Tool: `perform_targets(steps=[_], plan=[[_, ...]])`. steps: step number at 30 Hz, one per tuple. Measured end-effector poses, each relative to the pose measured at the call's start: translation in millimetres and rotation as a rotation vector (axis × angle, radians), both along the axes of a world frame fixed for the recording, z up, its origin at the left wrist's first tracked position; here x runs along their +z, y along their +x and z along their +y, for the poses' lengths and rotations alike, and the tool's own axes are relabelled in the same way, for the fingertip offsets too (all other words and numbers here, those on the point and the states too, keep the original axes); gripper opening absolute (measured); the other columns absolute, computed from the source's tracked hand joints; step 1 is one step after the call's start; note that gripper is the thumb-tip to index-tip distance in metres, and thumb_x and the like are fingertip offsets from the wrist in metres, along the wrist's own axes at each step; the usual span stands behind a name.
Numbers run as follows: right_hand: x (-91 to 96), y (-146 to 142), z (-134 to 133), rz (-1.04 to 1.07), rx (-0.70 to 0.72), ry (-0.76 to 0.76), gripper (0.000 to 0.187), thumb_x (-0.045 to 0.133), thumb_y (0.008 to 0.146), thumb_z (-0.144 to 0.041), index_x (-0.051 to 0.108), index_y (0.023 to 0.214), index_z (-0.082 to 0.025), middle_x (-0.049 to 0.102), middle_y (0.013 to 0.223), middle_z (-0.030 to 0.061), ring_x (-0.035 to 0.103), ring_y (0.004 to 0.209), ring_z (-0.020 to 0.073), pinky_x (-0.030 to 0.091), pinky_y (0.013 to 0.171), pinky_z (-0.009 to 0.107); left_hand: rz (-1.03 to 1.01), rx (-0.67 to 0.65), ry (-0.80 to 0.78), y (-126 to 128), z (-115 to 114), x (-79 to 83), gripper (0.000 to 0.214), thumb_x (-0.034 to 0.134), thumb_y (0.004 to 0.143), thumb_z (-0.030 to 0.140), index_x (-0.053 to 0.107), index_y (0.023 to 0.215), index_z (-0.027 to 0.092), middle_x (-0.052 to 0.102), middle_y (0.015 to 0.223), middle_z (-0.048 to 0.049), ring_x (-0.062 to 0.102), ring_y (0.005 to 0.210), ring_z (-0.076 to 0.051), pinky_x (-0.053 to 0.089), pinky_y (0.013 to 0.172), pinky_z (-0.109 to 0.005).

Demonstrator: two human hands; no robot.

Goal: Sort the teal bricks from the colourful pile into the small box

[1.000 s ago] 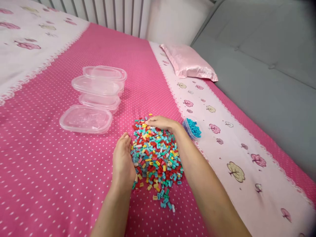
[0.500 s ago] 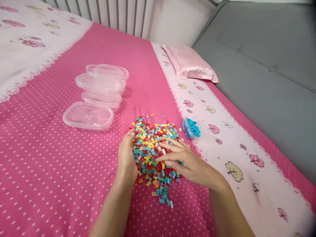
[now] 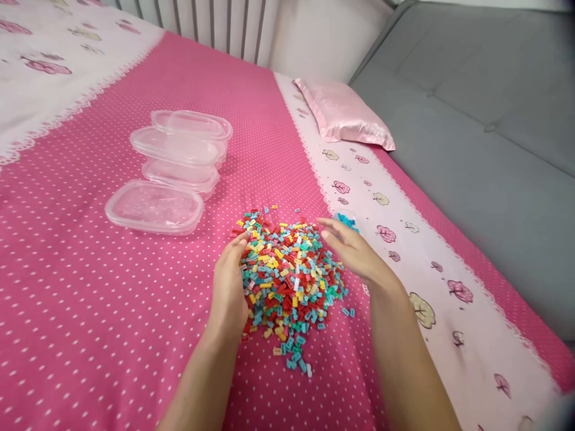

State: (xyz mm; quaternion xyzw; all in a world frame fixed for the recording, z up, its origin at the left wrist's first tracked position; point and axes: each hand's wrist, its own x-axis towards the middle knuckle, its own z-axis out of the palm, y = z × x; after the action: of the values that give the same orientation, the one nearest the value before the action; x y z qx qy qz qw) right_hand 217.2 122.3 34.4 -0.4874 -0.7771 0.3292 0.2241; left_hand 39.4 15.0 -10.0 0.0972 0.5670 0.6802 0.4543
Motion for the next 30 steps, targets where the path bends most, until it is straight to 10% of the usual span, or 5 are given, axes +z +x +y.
perform_targets(steps=[10,24,30], plan=[[-68.1,-35.0,75.3,-0.017,-0.198,-0.032,0.035,0.042,0.086,-0.042,0.069,0.09,-0.021,0.067,0.112,0.0086,0.056,0.114,0.0234,0.035,0.101,0.045,-0.015,0.028,-0.023,-1.8,2.3,-0.3,0.037,0.053,0.077,0.039,0.062,0.108,0.021,0.06,0.123,-0.0033,0.049,0.121,-0.024,0.037,0.106,-0.04],[-45.2,-23.1,21.6,0.053,0.068,-0.17,0.04,0.039,0.088,-0.046,0.063,0.108,-0.021,0.064,0.117,0.0059,0.057,0.11,0.0199,0.039,0.098,0.04,-0.069,-0.003,-0.019,-0.2,3.2,5.5,0.04,0.052,0.077,0.038,0.062,0.11,0.018,0.061,0.121,-0.006,0.053,0.116,-0.025,0.041,0.101,-0.041],[-33.1,-31.2,-4.5,-0.006,0.182,-0.014,0.037,0.041,0.091,-0.041,0.058,0.116,-0.021,0.058,0.123,0.0077,0.05,0.117,0.0198,0.035,0.102,0.039,0.112,-0.26,0.011,3.0,-1.3,7.6,0.045,0.053,0.079,0.043,0.058,0.119,0.023,0.055,0.129,-0.0047,0.044,0.126,-0.026,0.035,0.105,-0.043]])
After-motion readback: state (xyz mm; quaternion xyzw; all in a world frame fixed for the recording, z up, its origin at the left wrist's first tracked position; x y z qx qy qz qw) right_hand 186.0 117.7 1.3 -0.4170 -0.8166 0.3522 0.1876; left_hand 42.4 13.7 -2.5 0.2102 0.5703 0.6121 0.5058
